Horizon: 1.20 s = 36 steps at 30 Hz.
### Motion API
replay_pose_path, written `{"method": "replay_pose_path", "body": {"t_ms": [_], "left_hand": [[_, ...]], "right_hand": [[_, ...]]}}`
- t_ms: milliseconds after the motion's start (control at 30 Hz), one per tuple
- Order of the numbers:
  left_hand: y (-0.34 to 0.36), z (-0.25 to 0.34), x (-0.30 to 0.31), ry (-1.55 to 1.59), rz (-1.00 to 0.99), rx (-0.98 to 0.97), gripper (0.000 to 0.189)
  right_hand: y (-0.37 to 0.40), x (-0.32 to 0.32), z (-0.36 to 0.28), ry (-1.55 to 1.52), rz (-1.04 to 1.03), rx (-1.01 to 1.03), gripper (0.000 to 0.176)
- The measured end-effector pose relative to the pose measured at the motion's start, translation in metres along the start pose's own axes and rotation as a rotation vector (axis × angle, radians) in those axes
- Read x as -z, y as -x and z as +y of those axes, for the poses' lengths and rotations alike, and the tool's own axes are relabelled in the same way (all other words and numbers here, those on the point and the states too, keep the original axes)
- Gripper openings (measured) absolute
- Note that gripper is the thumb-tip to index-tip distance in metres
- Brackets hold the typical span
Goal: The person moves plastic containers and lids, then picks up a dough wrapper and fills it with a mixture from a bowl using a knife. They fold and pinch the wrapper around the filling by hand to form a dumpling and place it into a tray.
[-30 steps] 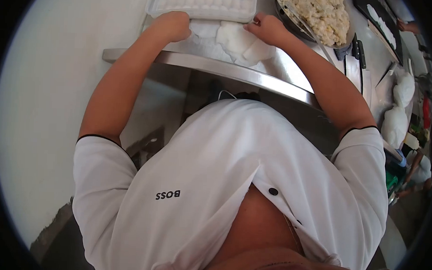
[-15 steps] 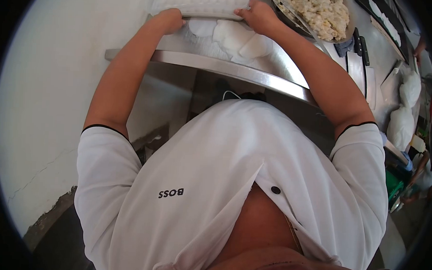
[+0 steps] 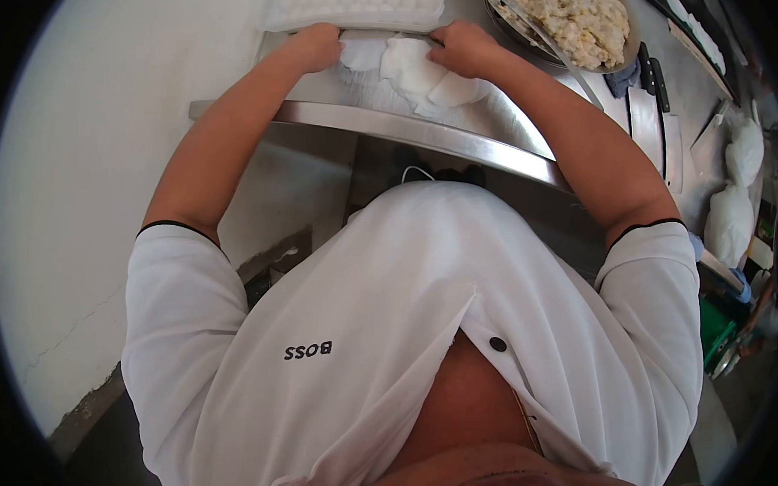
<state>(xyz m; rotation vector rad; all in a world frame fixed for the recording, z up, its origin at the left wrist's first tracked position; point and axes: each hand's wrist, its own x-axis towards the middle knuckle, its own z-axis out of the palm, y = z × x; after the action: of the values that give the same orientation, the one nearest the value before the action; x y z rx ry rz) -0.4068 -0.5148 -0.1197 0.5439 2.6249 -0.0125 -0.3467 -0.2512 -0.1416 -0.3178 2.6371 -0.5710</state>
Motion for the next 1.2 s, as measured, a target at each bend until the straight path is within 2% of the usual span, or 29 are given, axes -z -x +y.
{"method": "replay_pose_path", "body": {"t_ms": [67, 333, 400, 467, 567, 700, 767, 800, 867, 900, 967, 1033, 1100, 1167, 1200], "left_hand": [[-0.004, 0.002, 0.000, 0.007, -0.018, 0.011, 0.035], [-0.001, 0.014, 0.003, 0.049, 0.034, -0.084, 0.033], [-0.001, 0.021, 0.007, 0.091, 0.060, -0.079, 0.032], [0.001, 0.036, 0.021, 0.472, -0.184, 0.323, 0.038], [-0.013, 0.030, 0.006, 0.621, -0.136, 0.358, 0.035], [-0.012, 0.031, 0.003, 0.733, -0.138, 0.357, 0.030], [-0.012, 0.039, 0.003, 0.973, -0.104, 0.539, 0.027], [-0.011, 0.040, 0.003, 0.972, -0.104, 0.539, 0.027], [-0.009, 0.042, 0.003, 0.849, -0.014, 0.458, 0.027], [-0.008, 0.042, 0.003, 0.847, -0.014, 0.459, 0.027], [-0.002, 0.051, 0.011, 0.710, -0.053, 0.454, 0.026], [-0.018, 0.034, -0.009, 0.634, -0.061, 0.387, 0.025], [-0.052, -0.011, -0.048, 0.553, -0.063, 0.317, 0.024], [-0.089, -0.065, -0.090, 0.153, -0.029, -0.181, 0.021], [-0.090, -0.067, -0.094, 0.148, -0.032, -0.185, 0.021]], "right_hand": [[0.004, -0.001, -0.002, 0.022, -0.016, -0.016, 0.042], [0.008, -0.009, -0.007, 0.067, 0.135, 0.054, 0.042], [0.005, -0.007, -0.006, 0.012, 0.076, 0.031, 0.043], [0.003, -0.008, -0.005, -0.046, 0.019, 0.004, 0.044], [0.005, -0.007, -0.007, -0.070, 0.080, 0.060, 0.042], [0.010, -0.003, -0.013, -0.146, 0.017, 0.166, 0.037], [0.013, -0.003, -0.015, -0.218, 0.028, 0.224, 0.035], [0.015, -0.004, -0.016, -0.243, 0.033, 0.303, 0.034], [0.018, 0.002, -0.023, -0.223, 0.004, 0.434, 0.028], [0.020, 0.006, -0.024, -0.226, 0.006, 0.435, 0.028], [0.024, 0.018, -0.027, -0.356, -0.213, 0.392, 0.028], [0.024, 0.022, -0.020, -0.439, -0.261, 0.336, 0.029], [0.018, 0.022, -0.011, -0.521, -0.302, 0.283, 0.029], [0.008, 0.013, 0.003, -0.166, -0.159, 0.232, 0.033], [0.008, 0.011, 0.004, -0.171, -0.155, 0.227, 0.033]]}}
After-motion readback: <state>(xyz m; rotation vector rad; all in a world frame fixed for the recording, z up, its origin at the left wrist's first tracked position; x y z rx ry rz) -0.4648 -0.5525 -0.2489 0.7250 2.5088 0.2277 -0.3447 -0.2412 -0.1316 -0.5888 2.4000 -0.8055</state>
